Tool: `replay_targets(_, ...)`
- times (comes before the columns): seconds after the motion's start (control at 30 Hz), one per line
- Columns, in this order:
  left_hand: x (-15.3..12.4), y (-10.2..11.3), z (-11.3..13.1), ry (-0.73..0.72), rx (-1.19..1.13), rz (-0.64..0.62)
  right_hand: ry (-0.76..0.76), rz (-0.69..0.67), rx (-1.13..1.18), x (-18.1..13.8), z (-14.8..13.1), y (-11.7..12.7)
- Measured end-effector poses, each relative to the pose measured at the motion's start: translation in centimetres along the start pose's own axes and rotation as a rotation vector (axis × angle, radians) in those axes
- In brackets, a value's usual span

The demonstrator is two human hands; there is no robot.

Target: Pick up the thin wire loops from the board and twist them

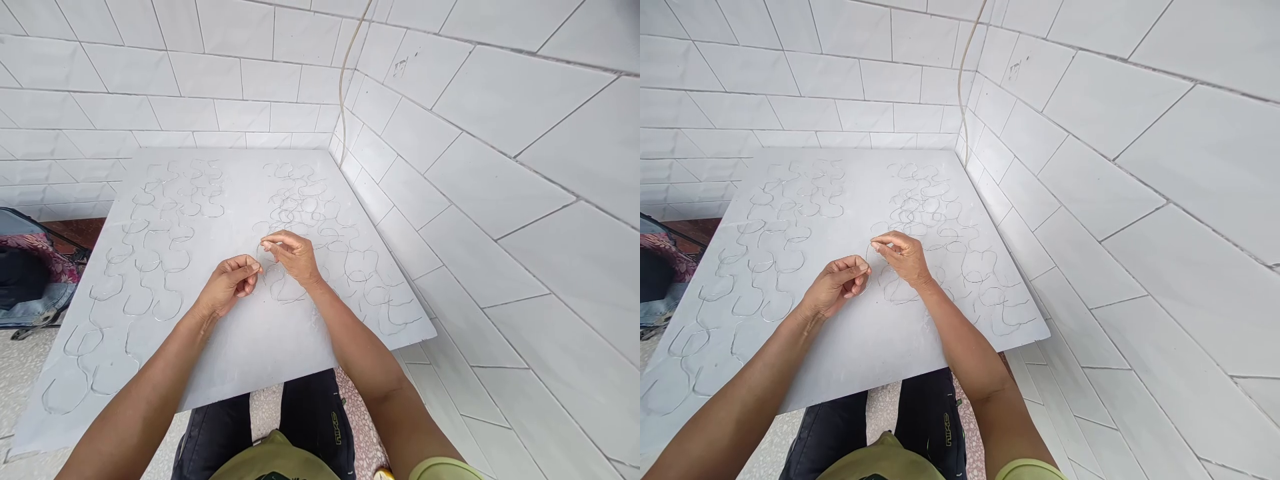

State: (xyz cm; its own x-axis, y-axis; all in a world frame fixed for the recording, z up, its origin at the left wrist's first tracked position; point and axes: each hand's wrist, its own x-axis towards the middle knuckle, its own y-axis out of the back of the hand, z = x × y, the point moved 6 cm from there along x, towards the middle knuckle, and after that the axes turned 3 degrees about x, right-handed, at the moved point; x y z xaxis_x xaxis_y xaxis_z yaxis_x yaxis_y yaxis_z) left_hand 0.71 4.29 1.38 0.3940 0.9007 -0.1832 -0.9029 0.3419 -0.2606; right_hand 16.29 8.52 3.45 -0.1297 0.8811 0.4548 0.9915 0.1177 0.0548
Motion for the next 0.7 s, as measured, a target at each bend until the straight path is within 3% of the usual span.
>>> replay_targets(0.23, -0.04, -0.13, -0.1, 0.024, -0.006, 0.027, 0.01, -0.011, -0.024, -0.25, -0.81, 0.12)
replay_targets(0.5, -0.05, -0.31, -0.25, 0.033, 0.014, 0.03, -0.124, -0.038, -0.037, -0.03, -0.43, 0.63)
replay_targets(0.7, -0.09, 0.42, 0.44, -0.073, 0.087, 0.197, -0.293, -0.125, 0.096, -0.09, -0.07, 0.13)
